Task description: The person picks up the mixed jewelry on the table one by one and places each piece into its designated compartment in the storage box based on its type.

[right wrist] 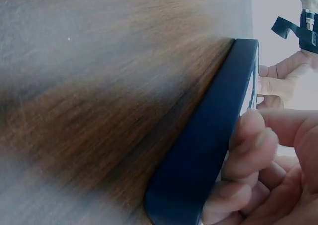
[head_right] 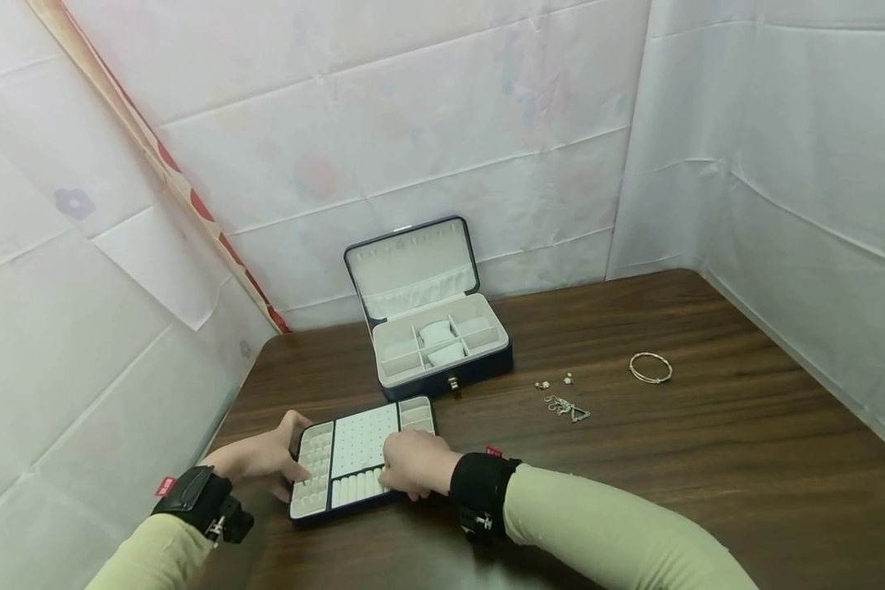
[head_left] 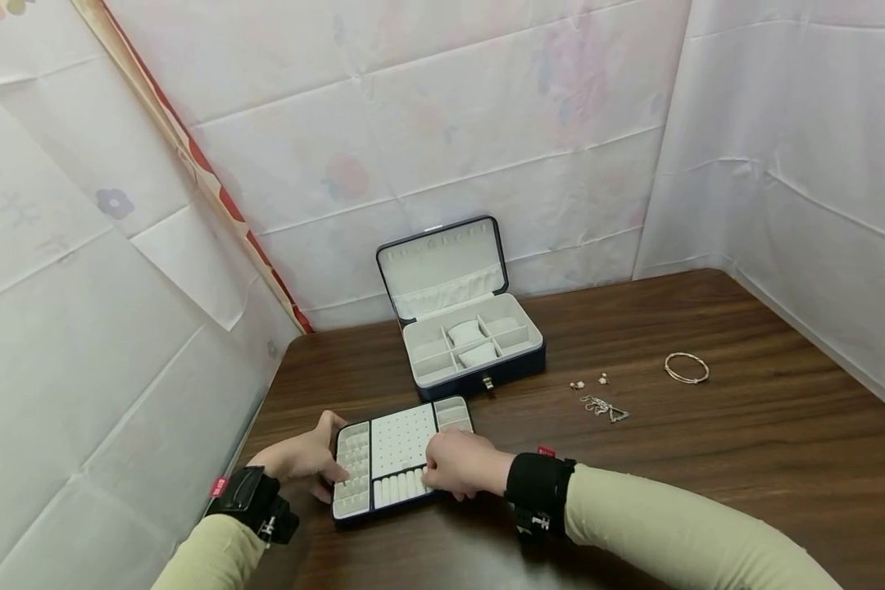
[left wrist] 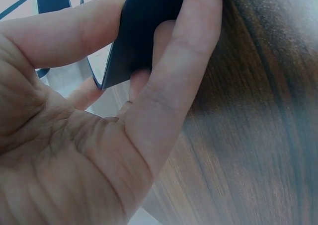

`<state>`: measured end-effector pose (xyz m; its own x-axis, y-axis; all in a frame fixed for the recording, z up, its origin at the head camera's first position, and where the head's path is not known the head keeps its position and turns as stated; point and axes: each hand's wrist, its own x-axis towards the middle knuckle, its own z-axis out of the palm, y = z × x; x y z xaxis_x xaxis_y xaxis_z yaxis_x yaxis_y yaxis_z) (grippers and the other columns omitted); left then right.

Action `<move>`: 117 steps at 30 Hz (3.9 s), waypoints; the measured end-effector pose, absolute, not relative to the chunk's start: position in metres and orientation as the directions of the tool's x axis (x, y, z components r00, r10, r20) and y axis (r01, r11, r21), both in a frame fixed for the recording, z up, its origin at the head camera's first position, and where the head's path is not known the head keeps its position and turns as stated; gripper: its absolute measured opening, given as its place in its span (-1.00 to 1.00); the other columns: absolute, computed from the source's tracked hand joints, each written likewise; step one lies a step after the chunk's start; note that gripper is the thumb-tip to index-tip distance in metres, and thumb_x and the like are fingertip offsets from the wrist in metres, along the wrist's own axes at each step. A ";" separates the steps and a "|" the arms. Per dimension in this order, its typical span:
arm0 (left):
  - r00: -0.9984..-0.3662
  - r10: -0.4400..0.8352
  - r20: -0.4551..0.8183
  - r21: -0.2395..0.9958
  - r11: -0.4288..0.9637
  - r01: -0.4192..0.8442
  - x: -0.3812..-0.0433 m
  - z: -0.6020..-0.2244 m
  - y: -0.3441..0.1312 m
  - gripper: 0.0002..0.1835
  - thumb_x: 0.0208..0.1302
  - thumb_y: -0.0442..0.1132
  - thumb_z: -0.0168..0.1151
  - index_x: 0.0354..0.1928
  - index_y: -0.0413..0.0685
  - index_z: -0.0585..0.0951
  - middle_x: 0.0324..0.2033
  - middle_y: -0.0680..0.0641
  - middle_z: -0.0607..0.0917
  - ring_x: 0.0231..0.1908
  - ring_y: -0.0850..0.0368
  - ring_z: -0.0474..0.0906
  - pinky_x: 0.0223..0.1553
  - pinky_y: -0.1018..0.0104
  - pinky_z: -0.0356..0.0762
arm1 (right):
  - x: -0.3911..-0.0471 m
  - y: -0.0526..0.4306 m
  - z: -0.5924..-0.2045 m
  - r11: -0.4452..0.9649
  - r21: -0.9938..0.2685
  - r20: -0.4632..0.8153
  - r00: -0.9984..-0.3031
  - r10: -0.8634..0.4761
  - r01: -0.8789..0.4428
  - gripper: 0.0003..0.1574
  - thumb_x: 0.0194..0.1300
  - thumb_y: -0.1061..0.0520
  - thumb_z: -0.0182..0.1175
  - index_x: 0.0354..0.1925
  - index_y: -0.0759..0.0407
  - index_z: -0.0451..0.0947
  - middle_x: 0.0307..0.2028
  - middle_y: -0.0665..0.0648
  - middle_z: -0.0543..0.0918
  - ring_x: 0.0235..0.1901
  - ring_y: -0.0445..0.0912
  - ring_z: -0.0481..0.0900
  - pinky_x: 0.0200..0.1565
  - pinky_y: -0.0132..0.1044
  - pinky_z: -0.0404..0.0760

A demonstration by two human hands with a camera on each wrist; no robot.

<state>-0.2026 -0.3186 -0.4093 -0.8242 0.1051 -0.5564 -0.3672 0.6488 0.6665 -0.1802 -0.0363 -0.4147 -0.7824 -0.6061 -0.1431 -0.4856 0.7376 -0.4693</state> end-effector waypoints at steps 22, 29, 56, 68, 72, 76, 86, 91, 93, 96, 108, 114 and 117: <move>-0.822 0.118 -0.557 0.675 0.641 -0.365 -0.202 -0.409 -0.319 -0.04 0.13 -0.61 0.39 0.37 -0.07 -0.04 -0.17 -0.35 0.46 -0.34 -0.10 0.67 -0.36 -0.04 0.74 | -0.182 -0.036 -0.419 0.730 -0.457 -0.101 -0.786 -0.610 -0.508 -0.70 0.34 0.14 0.30 -0.51 -0.04 0.46 -0.77 -0.09 0.48 -0.83 -0.27 0.42 -0.64 -0.38 0.43; -0.825 0.117 -0.552 0.679 0.638 -0.364 -0.201 -0.411 -0.320 -0.05 0.15 -0.61 0.38 0.38 -0.06 -0.05 -0.19 -0.35 0.49 -0.36 -0.10 0.68 -0.38 -0.03 0.74 | -0.182 -0.036 -0.419 0.720 -0.470 -0.092 -0.782 -0.616 -0.511 -0.70 0.35 0.14 0.32 -0.48 -0.03 0.45 -0.74 -0.09 0.47 -0.80 -0.27 0.41 -0.63 -0.37 0.41; -0.832 0.123 -0.541 0.691 0.630 -0.356 -0.200 -0.411 -0.320 -0.05 0.15 -0.62 0.38 0.38 -0.08 -0.04 -0.19 -0.33 0.51 -0.33 -0.09 0.68 -0.36 -0.04 0.73 | -0.180 -0.033 -0.428 0.664 -0.364 0.077 -0.731 -0.678 -0.653 -0.67 0.35 0.12 0.33 -0.49 -0.07 0.41 -0.56 -0.19 0.45 -0.56 -0.26 0.37 -0.57 -0.32 0.36; -0.840 0.117 -0.531 0.693 0.631 -0.350 -0.198 -0.411 -0.320 -0.03 0.14 -0.61 0.39 0.41 -0.10 -0.03 -0.19 -0.34 0.53 -0.33 -0.08 0.69 -0.37 -0.04 0.73 | -0.183 -0.032 -0.429 0.662 -0.400 0.052 -0.736 -0.675 -0.634 -0.70 0.36 0.05 0.35 -0.46 -0.06 0.45 -0.58 -0.17 0.44 -0.54 -0.26 0.39 -0.52 -0.36 0.41; -0.840 0.113 -0.530 0.694 0.628 -0.353 -0.198 -0.412 -0.321 -0.01 0.12 -0.62 0.40 0.42 -0.08 -0.03 -0.18 -0.34 0.51 -0.33 -0.08 0.68 -0.39 -0.04 0.73 | -0.189 -0.025 -0.423 0.618 -0.466 0.036 -0.711 -0.702 -0.634 -0.75 0.42 0.04 0.29 -0.43 -0.04 0.50 -0.56 -0.19 0.48 -0.51 -0.29 0.40 -0.42 -0.43 0.43; -0.842 0.112 -0.527 0.695 0.627 -0.352 -0.198 -0.412 -0.320 0.00 0.11 -0.62 0.40 0.42 -0.07 -0.03 -0.18 -0.33 0.49 -0.33 -0.08 0.66 -0.40 -0.03 0.73 | -0.197 -0.011 -0.410 0.586 -0.515 0.068 -0.711 -0.700 -0.626 -0.82 0.44 0.05 0.26 -0.36 0.00 0.56 -0.51 -0.16 0.53 -0.53 -0.30 0.41 -0.41 -0.41 0.45; -0.831 0.131 -0.541 0.662 0.675 -0.325 -0.191 -0.408 -0.322 0.05 0.23 -0.44 0.38 0.56 -0.08 -0.13 -0.58 -0.17 0.50 -0.64 0.01 0.45 -0.48 -0.01 0.70 | -0.220 0.048 -0.372 0.572 -0.598 0.126 -0.771 -0.625 -0.561 -0.90 0.47 0.09 0.23 -0.25 0.04 0.59 -0.50 -0.09 0.59 -0.57 -0.26 0.47 -0.42 -0.34 0.51; -0.818 0.148 -0.556 0.666 0.667 -0.332 -0.190 -0.407 -0.324 0.10 0.27 -0.36 0.37 0.61 -0.08 -0.21 -0.57 -0.20 0.56 -0.64 -0.03 0.54 -0.51 -0.01 0.69 | -0.229 0.087 -0.363 0.587 -0.681 0.052 -0.828 -0.558 -0.438 -0.90 0.50 0.07 0.20 -0.15 0.07 0.59 -0.58 -0.01 0.60 -0.67 -0.12 0.56 -0.55 -0.26 0.58; -0.818 0.155 -0.554 0.675 0.659 -0.333 -0.190 -0.408 -0.326 0.11 0.27 -0.35 0.38 0.61 -0.07 -0.21 -0.56 -0.21 0.57 -0.63 -0.04 0.56 -0.51 0.00 0.69 | -0.231 0.103 -0.362 0.598 -0.692 0.043 -0.850 -0.524 -0.404 -0.89 0.51 0.07 0.20 -0.12 0.08 0.58 -0.63 0.01 0.57 -0.68 -0.10 0.55 -0.58 -0.23 0.56; -0.814 0.173 -0.554 0.689 0.644 -0.332 -0.190 -0.410 -0.328 0.11 0.27 -0.34 0.38 0.61 -0.06 -0.21 -0.54 -0.23 0.58 -0.61 -0.04 0.58 -0.51 0.01 0.69 | -0.235 0.128 -0.366 0.619 -0.703 0.032 -0.884 -0.466 -0.351 -0.86 0.51 0.04 0.19 -0.11 0.08 0.58 -0.69 0.01 0.51 -0.69 -0.10 0.50 -0.58 -0.22 0.52; -0.824 0.204 -0.529 0.731 0.602 -0.321 -0.189 -0.418 -0.333 0.12 0.19 -0.40 0.34 0.61 -0.10 -0.21 -0.31 -0.30 0.59 -0.55 -0.08 0.62 -0.49 0.00 0.71 | -0.232 0.192 -0.396 0.603 -0.775 -0.056 -0.928 -0.368 -0.192 -0.70 0.55 0.03 0.13 -0.01 0.26 0.52 -0.64 0.11 0.57 -0.64 0.00 0.56 -0.54 -0.15 0.58; -0.831 0.209 -0.516 0.753 0.572 -0.324 -0.187 -0.419 -0.331 0.12 0.19 -0.42 0.33 0.60 -0.12 -0.21 -0.27 -0.30 0.59 -0.56 -0.09 0.64 -0.48 -0.04 0.72 | -0.221 0.196 -0.405 0.626 -0.721 0.000 -0.902 -0.431 -0.299 -0.76 0.52 0.06 0.18 -0.01 0.21 0.52 -0.61 0.07 0.56 -0.66 -0.10 0.52 -0.56 -0.24 0.54; -0.829 0.237 -0.507 0.775 0.546 -0.319 -0.187 -0.418 -0.324 0.11 0.20 -0.41 0.34 0.60 -0.13 -0.21 -0.28 -0.31 0.61 -0.57 -0.08 0.66 -0.45 -0.05 0.73 | -0.212 0.191 -0.410 0.626 -0.671 0.044 -0.865 -0.500 -0.397 -0.77 0.49 0.09 0.22 0.00 0.19 0.52 -0.58 -0.03 0.54 -0.64 -0.20 0.48 -0.55 -0.30 0.52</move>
